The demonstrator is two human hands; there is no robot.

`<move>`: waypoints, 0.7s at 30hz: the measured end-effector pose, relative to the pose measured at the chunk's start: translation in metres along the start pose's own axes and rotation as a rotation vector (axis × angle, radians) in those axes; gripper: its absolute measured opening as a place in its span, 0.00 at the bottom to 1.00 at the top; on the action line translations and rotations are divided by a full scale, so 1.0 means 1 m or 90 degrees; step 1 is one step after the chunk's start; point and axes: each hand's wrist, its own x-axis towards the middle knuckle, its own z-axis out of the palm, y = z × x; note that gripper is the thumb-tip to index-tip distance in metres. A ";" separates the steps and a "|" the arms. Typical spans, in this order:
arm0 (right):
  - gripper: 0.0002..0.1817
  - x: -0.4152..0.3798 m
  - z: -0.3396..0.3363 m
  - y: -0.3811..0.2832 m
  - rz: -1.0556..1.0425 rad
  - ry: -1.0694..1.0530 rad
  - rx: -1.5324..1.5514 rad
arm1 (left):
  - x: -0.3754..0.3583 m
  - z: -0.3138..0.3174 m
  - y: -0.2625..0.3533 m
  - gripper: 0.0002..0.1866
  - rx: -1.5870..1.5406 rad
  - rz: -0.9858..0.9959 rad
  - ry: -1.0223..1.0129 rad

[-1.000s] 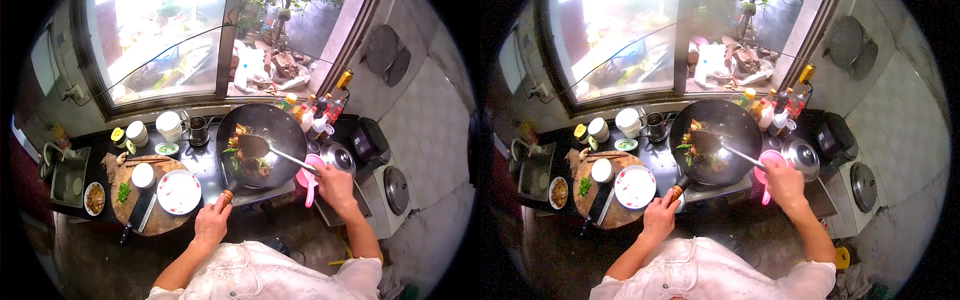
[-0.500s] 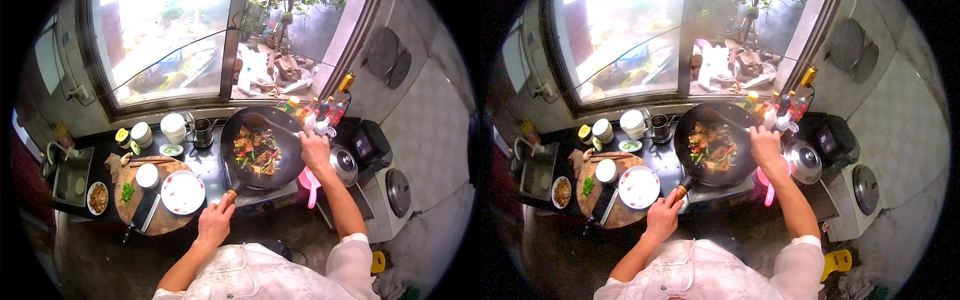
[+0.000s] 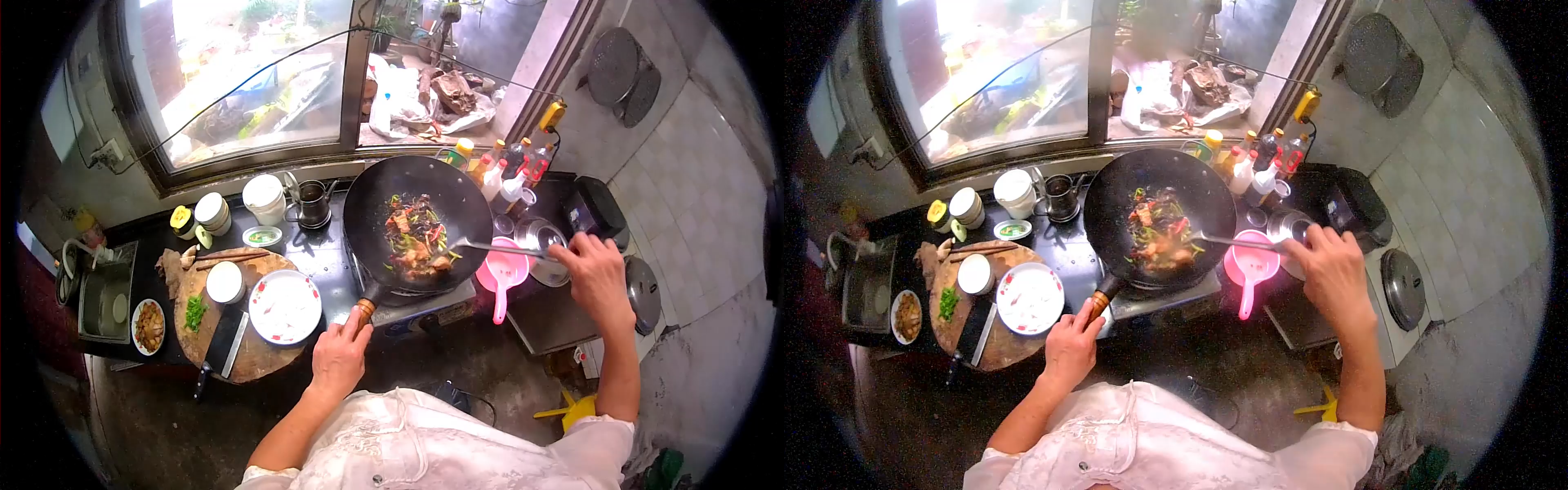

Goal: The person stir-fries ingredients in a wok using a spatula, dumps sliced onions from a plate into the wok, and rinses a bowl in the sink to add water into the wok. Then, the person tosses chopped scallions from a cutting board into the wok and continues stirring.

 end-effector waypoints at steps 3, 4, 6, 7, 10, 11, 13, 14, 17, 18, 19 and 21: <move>0.17 -0.004 0.012 -0.016 0.004 -0.040 0.030 | -0.001 0.002 0.001 0.19 0.009 -0.003 -0.002; 0.16 0.002 0.032 -0.028 0.023 -0.034 0.031 | -0.001 0.003 0.001 0.19 0.008 -0.003 -0.004; 0.14 0.013 0.072 -0.038 0.075 -0.036 0.063 | -0.001 0.003 0.001 0.19 0.007 -0.003 -0.006; 0.14 0.020 0.087 -0.039 0.106 -0.044 0.093 | 0.000 0.003 0.001 0.18 0.004 -0.001 -0.005; 0.15 0.026 0.082 -0.027 0.198 -0.092 0.144 | -0.002 0.002 -0.002 0.18 0.000 0.001 0.001; 0.15 0.025 0.075 -0.018 0.227 -0.114 0.153 | -0.002 0.003 -0.003 0.18 -0.002 -0.001 0.003; 0.14 0.024 0.074 0.005 0.276 -0.145 0.146 | -0.003 0.004 -0.001 0.18 -0.007 -0.007 0.005; 0.13 0.028 0.075 0.014 0.263 -0.166 0.120 | -0.003 0.003 0.000 0.18 -0.007 -0.011 0.006; 0.11 0.059 0.103 0.031 0.228 -0.266 0.106 | -0.002 0.004 0.001 0.21 -0.024 -0.025 0.009; 0.11 0.074 0.115 0.027 0.208 -0.292 0.105 | -0.003 0.004 0.001 0.22 -0.033 -0.029 0.008; 0.11 0.084 0.124 0.019 0.189 -0.319 0.103 | -0.003 0.003 0.001 0.22 -0.033 -0.029 0.004; 0.14 0.102 0.132 0.000 0.132 -0.322 0.206 | -0.002 0.002 0.001 0.22 -0.033 -0.029 0.001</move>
